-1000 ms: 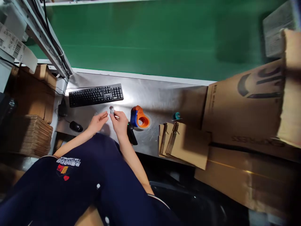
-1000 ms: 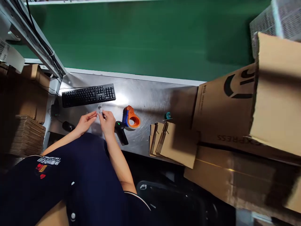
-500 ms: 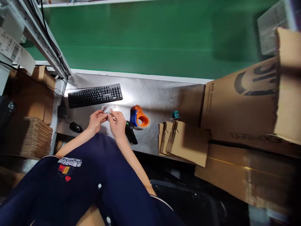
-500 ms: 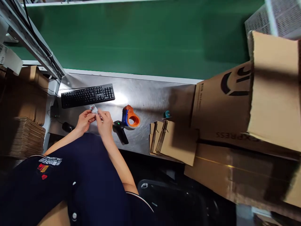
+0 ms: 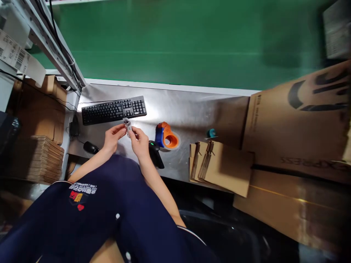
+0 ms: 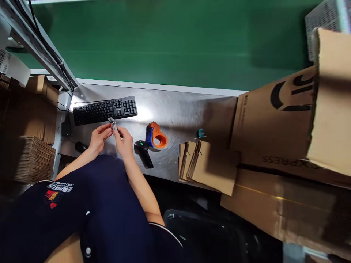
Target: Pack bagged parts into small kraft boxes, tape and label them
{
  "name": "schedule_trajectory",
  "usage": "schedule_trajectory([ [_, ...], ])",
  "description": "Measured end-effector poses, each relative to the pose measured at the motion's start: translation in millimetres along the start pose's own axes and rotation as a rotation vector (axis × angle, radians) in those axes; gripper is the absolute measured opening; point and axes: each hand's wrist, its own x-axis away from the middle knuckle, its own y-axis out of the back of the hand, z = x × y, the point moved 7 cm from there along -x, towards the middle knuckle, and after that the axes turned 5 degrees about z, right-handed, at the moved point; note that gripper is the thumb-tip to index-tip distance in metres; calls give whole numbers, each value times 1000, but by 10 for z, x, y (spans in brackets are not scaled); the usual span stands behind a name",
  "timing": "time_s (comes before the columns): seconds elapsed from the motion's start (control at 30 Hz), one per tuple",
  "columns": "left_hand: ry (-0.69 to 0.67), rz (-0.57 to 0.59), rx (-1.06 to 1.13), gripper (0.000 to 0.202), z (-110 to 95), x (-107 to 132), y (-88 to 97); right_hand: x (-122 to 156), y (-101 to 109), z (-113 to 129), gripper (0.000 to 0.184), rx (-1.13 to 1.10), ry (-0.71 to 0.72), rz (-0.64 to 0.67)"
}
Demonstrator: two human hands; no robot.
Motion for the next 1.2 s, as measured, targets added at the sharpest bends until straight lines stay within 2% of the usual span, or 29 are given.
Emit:
schedule_trajectory([
  [0.13, 59, 7, 39, 44, 78, -89, 43, -43, 5, -107, 42, -104, -104, 4],
  [0.27, 122, 70, 20, 43, 112, -159, 35, -60, -40, -165, 37, -266, -178, 91],
  [0.33, 157, 83, 37, 45, 110, -184, 30, -63, -21, -162, 40, -311, -183, 70],
  [0.43, 162, 87, 48, 44, 74, -188, 2, -62, 49, -119, 33, -221, -146, -7],
  [0.5, 121, 82, 19, 41, 36, -157, -36, -53, 102, -59, 26, -66, -90, -66],
  [0.57, 53, 66, -34, 36, -7, -103, -85, -34, 130, -8, 27, 35, -45, -99],
  [0.7, -60, 61, -114, 33, -79, 5, -195, 19, 138, 12, 36, -28, -84, -53],
  [0.9, 17, 166, -109, 40, -116, -16, -287, 59, 212, 203, 34, 80, -29, 48],
  [1.03, 85, 201, -66, 50, -124, -52, -294, 25, 238, 94, 37, -140, -100, 94],
  [1.2, 115, 302, -59, 53, -104, -44, -329, 30, 225, -240, 51, -469, -314, 82],
])
